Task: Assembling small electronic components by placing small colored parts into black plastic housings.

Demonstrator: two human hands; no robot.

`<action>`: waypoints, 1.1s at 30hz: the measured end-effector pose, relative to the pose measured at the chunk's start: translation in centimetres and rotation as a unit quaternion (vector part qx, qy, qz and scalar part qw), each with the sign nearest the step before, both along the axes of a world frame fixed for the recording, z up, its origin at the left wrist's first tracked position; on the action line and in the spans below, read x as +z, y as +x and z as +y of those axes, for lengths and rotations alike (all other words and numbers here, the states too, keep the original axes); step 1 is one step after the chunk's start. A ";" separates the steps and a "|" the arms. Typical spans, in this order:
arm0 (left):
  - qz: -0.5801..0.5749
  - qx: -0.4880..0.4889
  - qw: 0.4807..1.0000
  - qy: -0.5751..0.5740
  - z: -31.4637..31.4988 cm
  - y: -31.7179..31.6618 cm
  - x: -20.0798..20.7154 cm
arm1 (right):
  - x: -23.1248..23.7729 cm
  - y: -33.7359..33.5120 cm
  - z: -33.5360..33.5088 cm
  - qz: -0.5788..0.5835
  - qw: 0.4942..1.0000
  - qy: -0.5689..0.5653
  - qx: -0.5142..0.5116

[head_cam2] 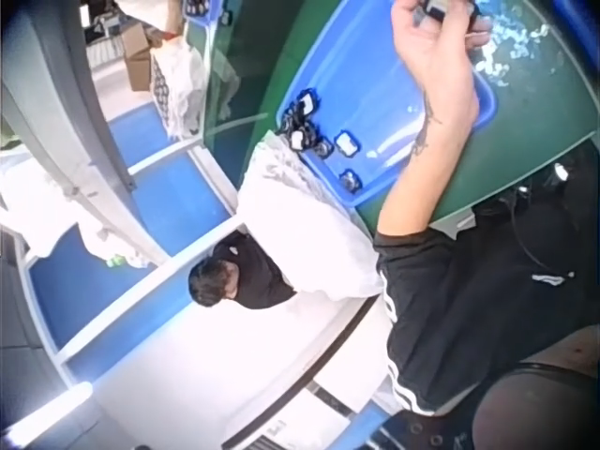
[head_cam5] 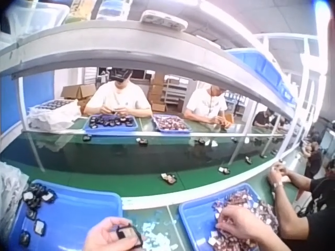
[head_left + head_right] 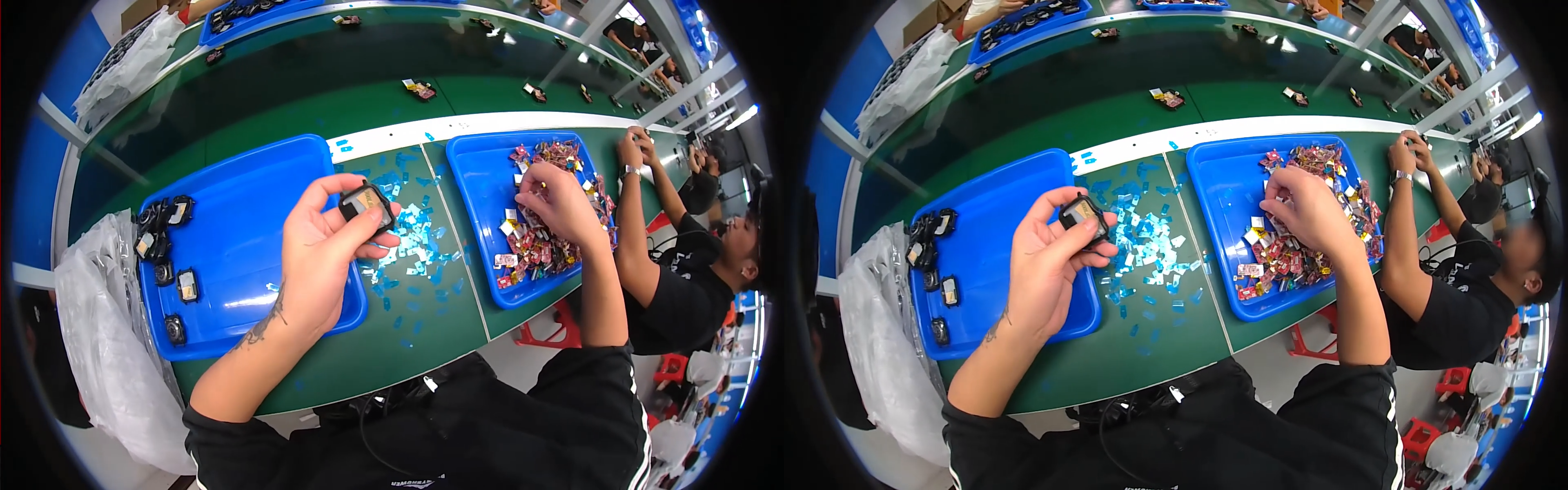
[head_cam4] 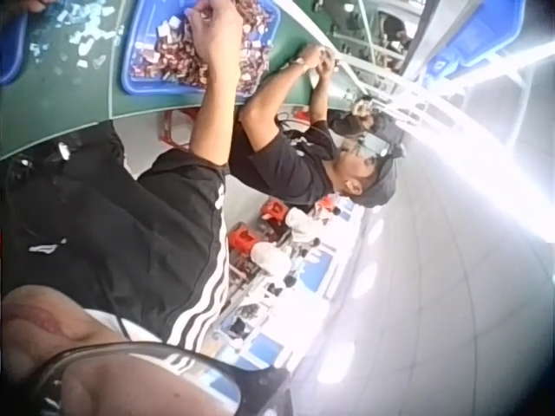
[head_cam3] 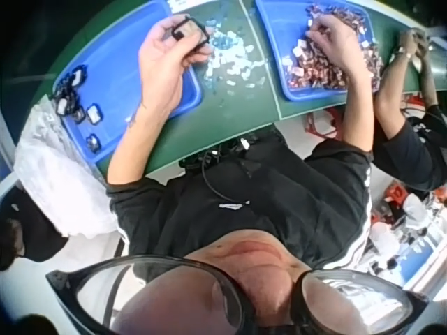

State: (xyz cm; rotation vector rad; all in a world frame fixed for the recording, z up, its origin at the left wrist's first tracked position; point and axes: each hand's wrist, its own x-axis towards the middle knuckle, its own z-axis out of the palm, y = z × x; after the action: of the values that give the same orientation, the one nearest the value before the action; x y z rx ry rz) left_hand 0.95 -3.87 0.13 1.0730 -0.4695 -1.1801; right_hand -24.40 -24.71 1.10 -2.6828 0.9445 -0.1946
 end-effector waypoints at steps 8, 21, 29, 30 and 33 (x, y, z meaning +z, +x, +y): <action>-0.070 -0.021 0.997 -0.029 0.2 0.1 0.4 | 0.1 -0.4 1.3 -0.325 0.924 0.161 -0.121; -0.431 -0.074 0.892 -0.113 0.6 -1.6 0.2 | 0.6 6.6 11.1 -0.445 0.778 0.443 0.028; -0.455 -0.048 0.882 -0.114 1.5 -1.0 0.3 | 0.0 7.3 11.6 -0.421 0.780 0.463 0.019; -0.453 -0.048 0.883 -0.115 1.5 -1.0 0.1 | 0.1 7.0 11.3 -0.419 0.781 0.462 0.018; -0.480 -0.035 0.864 -0.144 1.3 -0.9 0.0 | 0.7 6.7 10.3 -0.338 0.814 0.470 0.042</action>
State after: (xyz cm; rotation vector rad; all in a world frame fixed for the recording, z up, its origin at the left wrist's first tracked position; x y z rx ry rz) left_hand 0.05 -2.53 0.16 1.3338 -1.4215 -0.5184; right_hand -17.67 -14.41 1.84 -1.5352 0.4747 -0.4726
